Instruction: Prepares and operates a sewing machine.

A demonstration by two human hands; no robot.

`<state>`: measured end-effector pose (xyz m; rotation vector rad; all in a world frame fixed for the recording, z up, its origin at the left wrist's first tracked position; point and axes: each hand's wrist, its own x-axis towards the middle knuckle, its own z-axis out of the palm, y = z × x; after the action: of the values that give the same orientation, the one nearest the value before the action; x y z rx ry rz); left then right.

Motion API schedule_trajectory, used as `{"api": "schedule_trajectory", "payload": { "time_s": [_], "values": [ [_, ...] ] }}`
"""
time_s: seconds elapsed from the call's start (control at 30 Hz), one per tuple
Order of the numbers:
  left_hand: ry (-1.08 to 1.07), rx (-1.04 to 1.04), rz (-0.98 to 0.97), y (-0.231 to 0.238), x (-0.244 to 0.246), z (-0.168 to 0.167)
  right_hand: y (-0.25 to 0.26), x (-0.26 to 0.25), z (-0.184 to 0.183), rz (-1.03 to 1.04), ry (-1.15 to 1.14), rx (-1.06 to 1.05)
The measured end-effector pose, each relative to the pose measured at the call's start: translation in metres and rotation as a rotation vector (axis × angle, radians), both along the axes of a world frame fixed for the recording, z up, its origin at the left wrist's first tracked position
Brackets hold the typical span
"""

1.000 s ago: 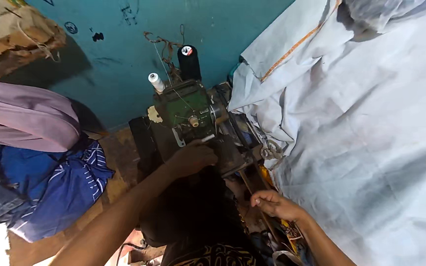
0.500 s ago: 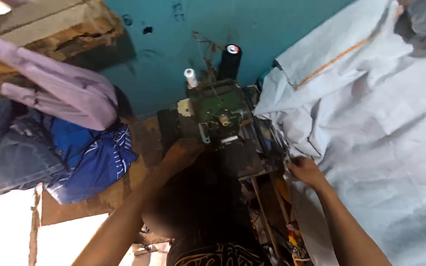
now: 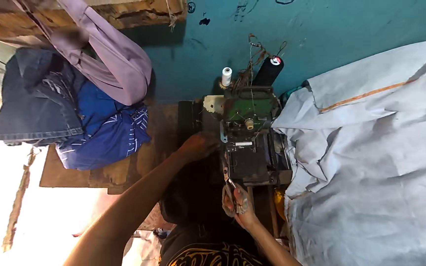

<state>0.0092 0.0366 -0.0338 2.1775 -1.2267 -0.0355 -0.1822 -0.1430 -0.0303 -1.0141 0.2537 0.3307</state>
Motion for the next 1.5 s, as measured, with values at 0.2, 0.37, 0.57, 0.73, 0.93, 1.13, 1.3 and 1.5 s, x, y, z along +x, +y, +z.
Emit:
{"api": "schedule_trajectory", "payload": {
  "time_s": [0.2,0.37,0.57,0.73,0.93,1.13,1.3,1.5],
  "values": [
    [0.025,0.033,0.034,0.000,-0.003,0.001,0.014,0.022,0.003,-0.052,-0.016,-0.065],
    [0.030,0.033,0.040,0.003,-0.007,-0.001,0.011,0.005,-0.008,-0.224,-0.085,-0.313],
    [0.166,-0.146,0.175,-0.025,-0.066,0.031,-0.127,-0.010,-0.039,-0.328,0.191,-1.344],
    [0.406,-0.227,0.236,-0.070,-0.110,0.051,-0.209,-0.002,-0.045,0.077,0.314,-1.618],
    [0.423,-0.316,0.282,-0.075,-0.125,0.060,-0.190,0.025,-0.011,0.336,0.524,-1.612],
    [0.374,-0.508,0.204,-0.075,-0.128,0.063,-0.095,0.026,0.031,-0.079,-0.717,-1.245],
    [0.405,-0.673,0.436,-0.082,-0.123,0.058,-0.066,0.060,0.031,-0.013,-0.861,-0.706],
    [1.128,-0.798,0.650,-0.105,-0.097,0.046,-0.082,0.071,0.004,-0.111,-0.733,-0.725]
  ]
}}
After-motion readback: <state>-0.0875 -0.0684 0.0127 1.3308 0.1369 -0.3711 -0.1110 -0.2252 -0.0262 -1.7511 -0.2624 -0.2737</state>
